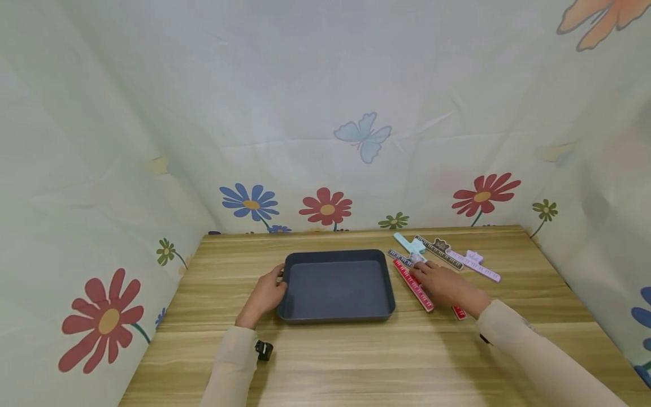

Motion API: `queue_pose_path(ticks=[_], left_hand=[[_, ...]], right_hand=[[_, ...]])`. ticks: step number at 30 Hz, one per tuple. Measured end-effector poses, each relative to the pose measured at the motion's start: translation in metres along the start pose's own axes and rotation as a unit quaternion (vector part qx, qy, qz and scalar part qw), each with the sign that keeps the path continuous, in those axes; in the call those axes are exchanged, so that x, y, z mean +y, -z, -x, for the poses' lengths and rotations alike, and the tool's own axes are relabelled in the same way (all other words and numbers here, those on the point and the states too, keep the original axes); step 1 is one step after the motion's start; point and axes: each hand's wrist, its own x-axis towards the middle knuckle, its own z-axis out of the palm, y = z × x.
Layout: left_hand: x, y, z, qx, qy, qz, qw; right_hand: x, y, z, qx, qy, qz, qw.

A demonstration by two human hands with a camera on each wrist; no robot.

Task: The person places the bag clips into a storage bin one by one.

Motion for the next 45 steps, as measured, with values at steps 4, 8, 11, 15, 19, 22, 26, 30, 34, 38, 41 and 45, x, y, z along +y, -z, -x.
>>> queue_pose_path(ticks=[4,8,11,15,19,22,26,30,34,38,41,45], left_hand=[[-0.003,0.0,-0.001,-0.001,0.003,0.008,1.0],[-0.005,0.0,-0.001,-0.005,0.006,0.02,0.9998],[-0.006,0.0,-0.002,-0.008,0.009,0.027,0.9996],[-0.008,0.0,-0.003,-0.007,0.013,0.037,0.9992],[-0.009,0.0,-0.004,-0.002,0.021,0.053,0.9984],[-0.009,-0.001,-0.004,-0.002,0.031,0.072,0.9969],[-0.011,-0.002,-0.004,-0.005,0.041,0.096,0.9946],[-0.013,-0.001,-0.003,-0.004,0.05,0.107,0.993],[-0.012,0.0,-0.004,-0.002,0.054,0.113,0.9922],[-0.012,0.0,-0.004,-0.007,0.059,0.123,0.9906],[-0.013,-0.001,-0.005,-0.011,0.061,0.124,0.9903],[-0.013,-0.001,-0.004,-0.01,0.057,0.114,0.9918]], right_hand=[[-0.002,0.002,0.003,0.003,-0.01,-0.003,1.0],[-0.005,0.007,0.005,0.008,-0.015,-0.003,1.0],[-0.006,0.01,0.007,0.012,-0.016,-0.001,1.0],[-0.006,0.015,0.007,0.019,-0.02,-0.003,1.0],[-0.008,0.021,0.007,0.033,-0.018,-0.003,0.999],[-0.009,0.024,0.008,0.048,-0.009,0.002,0.999],[-0.013,0.029,0.008,0.061,-0.004,0.001,0.998],[-0.018,0.034,0.005,0.079,0.008,-0.004,0.997],[-0.025,0.042,-0.002,0.098,0.025,0.002,0.995],[-0.032,0.051,-0.005,0.09,0.027,0.008,0.995],[-0.037,0.056,-0.008,0.08,0.023,0.008,0.997],[-0.044,0.061,-0.014,0.07,0.011,0.004,0.998]])
